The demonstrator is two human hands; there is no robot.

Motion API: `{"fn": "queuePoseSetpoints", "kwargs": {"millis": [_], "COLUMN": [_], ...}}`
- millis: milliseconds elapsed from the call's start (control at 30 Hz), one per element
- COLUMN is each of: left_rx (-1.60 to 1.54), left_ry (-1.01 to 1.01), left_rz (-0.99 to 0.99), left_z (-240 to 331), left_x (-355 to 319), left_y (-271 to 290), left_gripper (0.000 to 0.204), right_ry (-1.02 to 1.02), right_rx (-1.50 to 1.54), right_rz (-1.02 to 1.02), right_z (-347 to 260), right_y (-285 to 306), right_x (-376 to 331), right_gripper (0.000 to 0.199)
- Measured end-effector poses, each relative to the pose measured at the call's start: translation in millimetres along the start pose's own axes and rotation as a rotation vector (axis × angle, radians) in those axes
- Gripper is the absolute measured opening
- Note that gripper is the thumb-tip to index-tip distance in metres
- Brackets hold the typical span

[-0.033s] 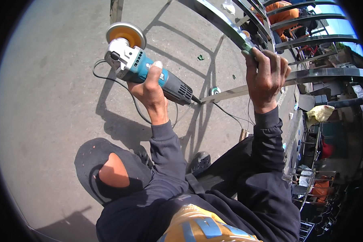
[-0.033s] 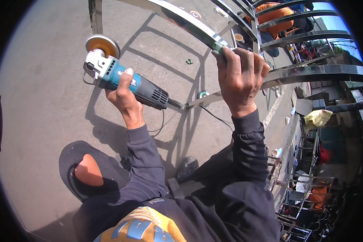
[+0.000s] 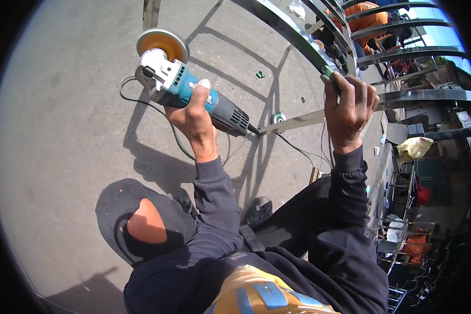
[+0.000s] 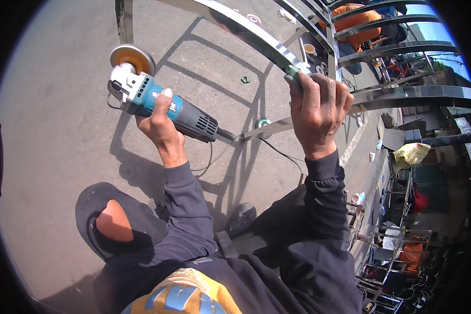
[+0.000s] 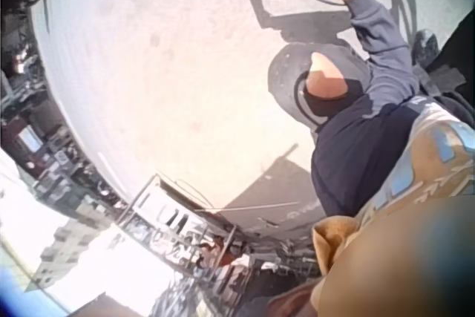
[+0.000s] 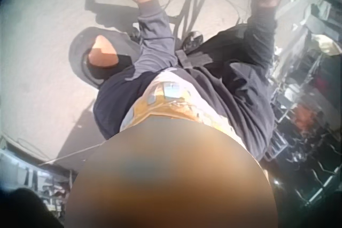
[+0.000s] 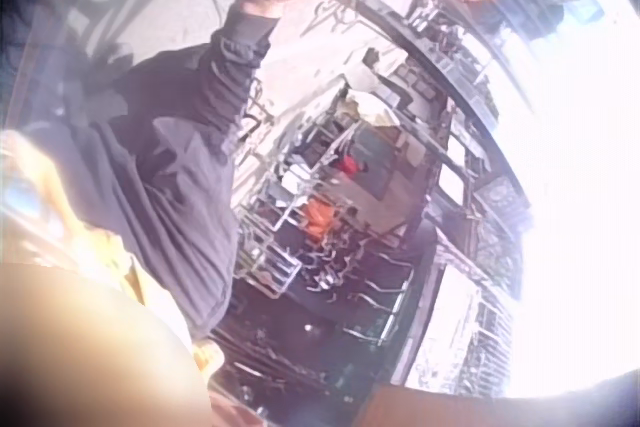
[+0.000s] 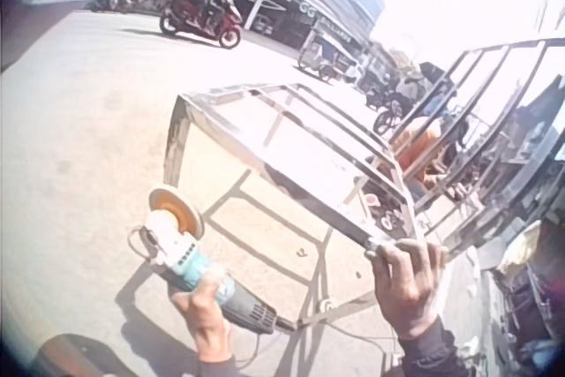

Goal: The person uses an angle grinder to smooth and polish the edges of a metal frame. They hold the frame with one hand and operate the grinder with the other, moving along the frame's edges to remove roughness and improve the surface finish.

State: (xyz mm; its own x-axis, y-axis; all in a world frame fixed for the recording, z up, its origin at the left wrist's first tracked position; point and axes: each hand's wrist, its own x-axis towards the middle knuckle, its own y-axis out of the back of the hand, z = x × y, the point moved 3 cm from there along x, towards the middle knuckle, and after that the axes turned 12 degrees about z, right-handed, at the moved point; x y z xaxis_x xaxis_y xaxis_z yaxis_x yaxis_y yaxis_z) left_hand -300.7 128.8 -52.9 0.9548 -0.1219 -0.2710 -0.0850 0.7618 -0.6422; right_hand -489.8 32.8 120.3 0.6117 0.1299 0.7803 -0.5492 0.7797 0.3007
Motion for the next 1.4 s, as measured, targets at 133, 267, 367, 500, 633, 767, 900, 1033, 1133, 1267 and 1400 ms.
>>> {"fn": "queuePoseSetpoints", "kwargs": {"millis": [133,267,367,500,633,767,900,1033,1133,1267,1400], "left_rx": [0.035,0.028,0.010,0.018,0.036,0.007,-0.002,-0.015,-0.031,-0.058,-0.088], "left_ry": [0.059,0.071,0.048,0.011,-0.026,0.027,0.018,0.016,0.007,-0.004,0.013], "left_rz": [-0.024,-0.056,-0.065,0.000,0.027,0.012,0.017,0.006,0.000,0.002,-0.054], "left_z": [1.8,2.4,7.1,20.7,34.8,36.0,37.2,38.3,37.6,31.6,27.3], "left_x": [-5.8,-13.9,-12.9,-2.4,8.2,5.6,-2.0,-2.8,-4.6,-14.2,-21.8], "left_y": [0.6,-2.3,-2.0,8.2,15.9,15.6,16.5,18.1,17.3,10.8,4.2], "left_gripper": [0.068,0.070,0.071,0.072,0.071,0.071,0.074,0.072,0.070,0.064,0.053], "right_ry": [0.009,0.118,0.143,0.048,0.075,0.194,0.319,0.365,0.388,0.461,0.364], "right_rx": [0.025,0.081,0.078,0.011,0.018,0.082,0.072,0.122,0.099,0.042,0.196], "right_rz": [-0.026,-0.005,-0.009,-0.100,-0.143,-0.123,-0.036,0.055,0.061,0.025,-0.006], "right_z": [7.9,-9.8,-18.4,-3.2,12.1,-8.8,-43.5,-53.1,-55.2,-64.4,-65.1], "right_y": [8.4,-43.7,-47.0,-6.1,9.7,-22.9,-67.0,-81.1,-83.9,-94.2,-97.0], "right_x": [-10.5,16.7,23.4,-1.2,-10.9,23.0,67.6,83.1,86.3,100.0,118.7], "right_gripper": [0.026,0.022,0.021,0.023,0.024,0.018,0.014,0.013,0.011,0.012,0.015]}}
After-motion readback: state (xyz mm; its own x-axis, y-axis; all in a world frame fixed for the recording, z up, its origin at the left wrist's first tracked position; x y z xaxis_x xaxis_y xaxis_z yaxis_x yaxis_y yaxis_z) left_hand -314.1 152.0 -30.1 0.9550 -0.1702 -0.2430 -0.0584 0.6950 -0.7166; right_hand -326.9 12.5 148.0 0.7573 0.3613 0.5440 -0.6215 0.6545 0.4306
